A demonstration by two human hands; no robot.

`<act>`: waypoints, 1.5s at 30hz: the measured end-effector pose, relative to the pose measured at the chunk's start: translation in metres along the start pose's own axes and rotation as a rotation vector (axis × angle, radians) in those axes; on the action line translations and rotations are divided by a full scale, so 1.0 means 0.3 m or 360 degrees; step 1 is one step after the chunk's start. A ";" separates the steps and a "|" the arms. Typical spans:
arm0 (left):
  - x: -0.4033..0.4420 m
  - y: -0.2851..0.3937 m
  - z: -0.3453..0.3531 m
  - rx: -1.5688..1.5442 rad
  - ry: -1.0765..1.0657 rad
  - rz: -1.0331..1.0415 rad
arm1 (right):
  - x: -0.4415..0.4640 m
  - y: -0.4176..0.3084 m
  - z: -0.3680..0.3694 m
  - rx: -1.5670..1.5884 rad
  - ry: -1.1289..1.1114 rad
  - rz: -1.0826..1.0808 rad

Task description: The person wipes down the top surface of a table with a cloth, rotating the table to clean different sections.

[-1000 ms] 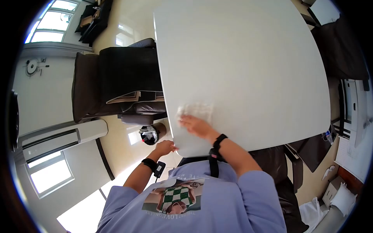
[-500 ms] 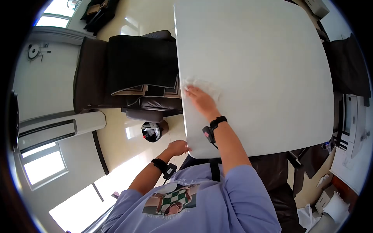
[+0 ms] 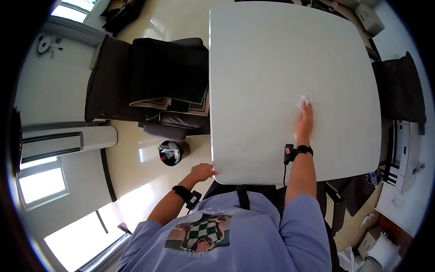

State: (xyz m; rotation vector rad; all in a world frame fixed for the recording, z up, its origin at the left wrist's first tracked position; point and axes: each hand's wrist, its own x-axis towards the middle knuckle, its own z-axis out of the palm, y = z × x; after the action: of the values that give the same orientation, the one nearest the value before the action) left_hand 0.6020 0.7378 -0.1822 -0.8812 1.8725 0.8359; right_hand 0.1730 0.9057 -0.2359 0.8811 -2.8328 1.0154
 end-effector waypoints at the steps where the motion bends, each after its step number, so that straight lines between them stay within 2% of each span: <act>1: 0.005 -0.008 0.008 0.0008 0.0006 0.0023 | -0.014 0.049 -0.035 0.0039 0.0072 0.0168; 2: 0.008 -0.017 0.017 0.0018 0.0009 0.0026 | -0.020 0.094 -0.062 0.0023 0.0095 0.0169; 4: 0.018 -0.015 0.013 0.0091 -0.0090 0.0026 | -0.013 0.148 -0.136 0.0696 -0.0048 0.0493; 5: 0.026 -0.025 0.018 0.0100 -0.0080 0.0057 | -0.013 0.147 -0.183 0.0681 -0.0019 0.0485; 7: 0.059 -0.057 0.054 0.0330 0.0001 0.0193 | -0.025 -0.019 -0.321 0.1848 0.0049 0.1025; 8: 0.052 -0.046 0.029 0.0341 0.0013 0.0215 | -0.042 -0.018 -0.359 0.2007 -0.0035 0.1025; 9: 0.020 -0.021 -0.012 0.0216 0.0048 0.0249 | -0.061 -0.030 -0.403 0.2004 -0.0015 0.1009; 11: -0.068 0.076 -0.101 0.0098 0.0095 0.0292 | -0.095 -0.115 -0.497 0.2955 -0.0327 0.1213; 12: -0.128 0.148 -0.152 -0.0243 0.0200 0.0469 | -0.111 -0.213 -0.547 0.3129 -0.0341 0.1174; 13: -0.179 0.219 -0.193 -0.0587 0.0303 0.0642 | -0.141 -0.207 -0.537 0.3133 -0.0338 0.1159; 15: -0.234 0.365 -0.247 -0.1128 0.0277 0.1093 | -0.201 -0.177 -0.492 0.3324 -0.0725 0.0860; 16: -0.266 0.438 -0.269 -0.1230 0.0278 0.1213 | -0.220 -0.208 -0.494 0.3331 -0.0734 0.0845; 18: -0.268 0.550 -0.269 -0.1322 0.0297 0.1332 | -0.252 -0.316 -0.509 0.3434 -0.1083 0.1239; 19: -0.238 0.592 -0.254 -0.1499 0.0279 0.1434 | -0.254 -0.383 -0.541 0.3443 -0.1096 0.1225; 21: -0.266 0.662 -0.254 -0.1671 0.0273 0.1539 | -0.251 -0.482 -0.616 0.3385 -0.1065 0.1471; 23: -0.386 0.739 -0.281 -0.1676 0.0061 0.1209 | -0.255 -0.435 -0.604 0.3361 -0.1101 0.1347; 26: -0.318 0.763 -0.203 -0.1774 0.0176 0.1281 | -0.264 -0.378 -0.625 0.3348 -0.1153 0.1453; 27: -0.294 0.748 -0.179 -0.1792 0.0188 0.1258 | -0.270 -0.351 -0.634 0.3337 -0.1058 0.1488; 28: -0.273 0.719 -0.156 -0.1819 0.0068 0.1087 | -0.275 -0.326 -0.640 0.3325 -0.0963 0.1529; 29: -0.254 0.686 -0.130 -0.1842 -0.0053 0.0916 | -0.274 -0.302 -0.645 0.3325 -0.0985 0.1561; 30: -0.244 0.653 -0.105 -0.1856 -0.0049 0.0887 | -0.274 -0.280 -0.653 0.3290 -0.0852 0.1483; 31: -0.239 0.619 -0.076 -0.1902 0.0022 0.0736 | -0.278 -0.258 -0.655 0.3248 -0.0719 0.1406; 32: -0.233 0.581 -0.043 -0.1942 0.0090 0.0589 | -0.280 -0.238 -0.650 0.3246 -0.0728 0.1436; 38: -0.150 0.224 0.169 -0.2577 0.0363 0.0261 | -0.320 -0.189 -0.543 0.3302 -0.0730 0.1269; 39: -0.134 0.167 0.192 -0.2694 0.0452 0.0169 | -0.345 -0.183 -0.500 0.3267 -0.0733 0.1347; 41: -0.122 0.084 0.212 -0.2625 0.0487 0.0078 | -0.405 -0.174 -0.422 0.3244 -0.0713 0.1422; 43: -0.130 0.012 0.227 -0.2527 0.0402 -0.0019 | -0.479 -0.200 -0.386 0.3089 -0.0936 0.1467; 45: -0.145 -0.055 0.229 -0.2454 0.0312 0.0043 | -0.551 -0.261 -0.387 0.3047 -0.0806 0.1483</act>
State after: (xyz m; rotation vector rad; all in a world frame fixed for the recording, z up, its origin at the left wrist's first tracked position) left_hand 0.6605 0.7958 -0.1729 -1.8241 1.0913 2.3250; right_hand 0.3316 1.0080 -0.1295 -0.7187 -1.3453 3.9645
